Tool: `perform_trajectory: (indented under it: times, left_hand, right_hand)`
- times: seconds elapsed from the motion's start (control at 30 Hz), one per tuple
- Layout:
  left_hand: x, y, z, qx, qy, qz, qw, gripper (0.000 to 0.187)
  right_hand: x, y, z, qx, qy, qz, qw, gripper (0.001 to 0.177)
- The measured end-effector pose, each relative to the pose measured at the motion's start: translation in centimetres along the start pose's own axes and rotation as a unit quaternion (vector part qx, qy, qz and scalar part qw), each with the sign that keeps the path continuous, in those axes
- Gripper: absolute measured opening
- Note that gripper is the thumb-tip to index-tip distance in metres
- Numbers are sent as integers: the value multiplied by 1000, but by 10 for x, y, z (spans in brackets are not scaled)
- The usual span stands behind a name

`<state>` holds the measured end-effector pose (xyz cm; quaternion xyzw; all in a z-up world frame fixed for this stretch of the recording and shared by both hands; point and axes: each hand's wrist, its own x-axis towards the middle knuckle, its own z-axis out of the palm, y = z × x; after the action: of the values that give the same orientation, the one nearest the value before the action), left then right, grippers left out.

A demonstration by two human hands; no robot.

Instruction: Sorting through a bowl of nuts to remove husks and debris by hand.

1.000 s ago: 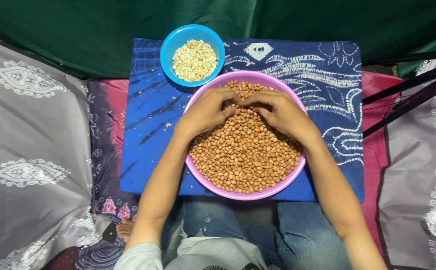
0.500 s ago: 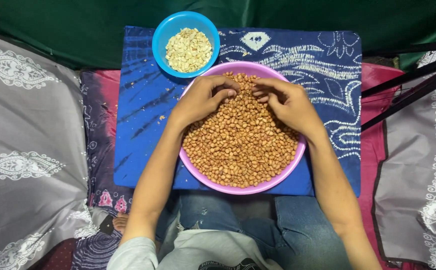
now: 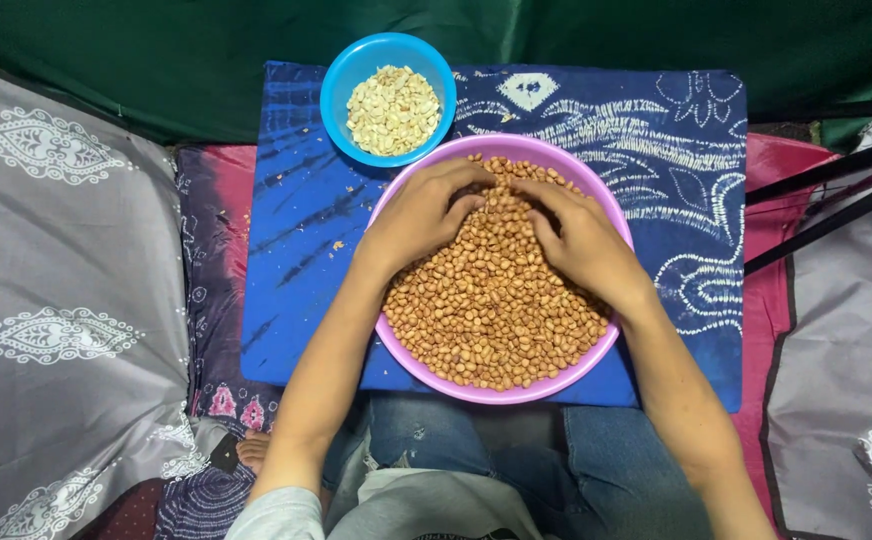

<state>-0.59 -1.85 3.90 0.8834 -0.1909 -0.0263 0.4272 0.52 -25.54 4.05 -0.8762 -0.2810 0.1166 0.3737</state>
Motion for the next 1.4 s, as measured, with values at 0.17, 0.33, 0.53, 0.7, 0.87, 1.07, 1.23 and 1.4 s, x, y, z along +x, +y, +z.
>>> perform_trajectory:
  times: [0.17,0.33,0.53,0.7,0.87,1.07,1.23,1.4]
  left_hand:
    - [-1,11,-1,1,-31,-15,999,31]
    - [-2,12,-2,-6,-46,-28,999,31]
    - [-3,1,3,-9,-47,-29,998,28]
    - [-4,9,-2,-8,-36,-15,999,23]
    - [-3,13,0,5,-48,-13,999,24]
    - [-2,8,3,25,-58,-7,998,25]
    - [-2,2,6,21,-52,3,998,25]
    - [-5,5,7,-17,3,66,998,24]
  right_hand:
    - [-3,-8,0,57,1,-24,998,45]
    - [-5,4,-5,48,16,-21,998,46]
    - [-3,9,-5,47,34,-43,997,48]
    - [-6,19,-10,3,74,-80,994,43]
    - [-4,16,-1,0,50,-86,995,33]
    - [0,22,16,-23,39,-81,996,30]
    - [0,26,20,37,90,-82,992,22]
    - [-3,18,24,175,142,-38,974,16]
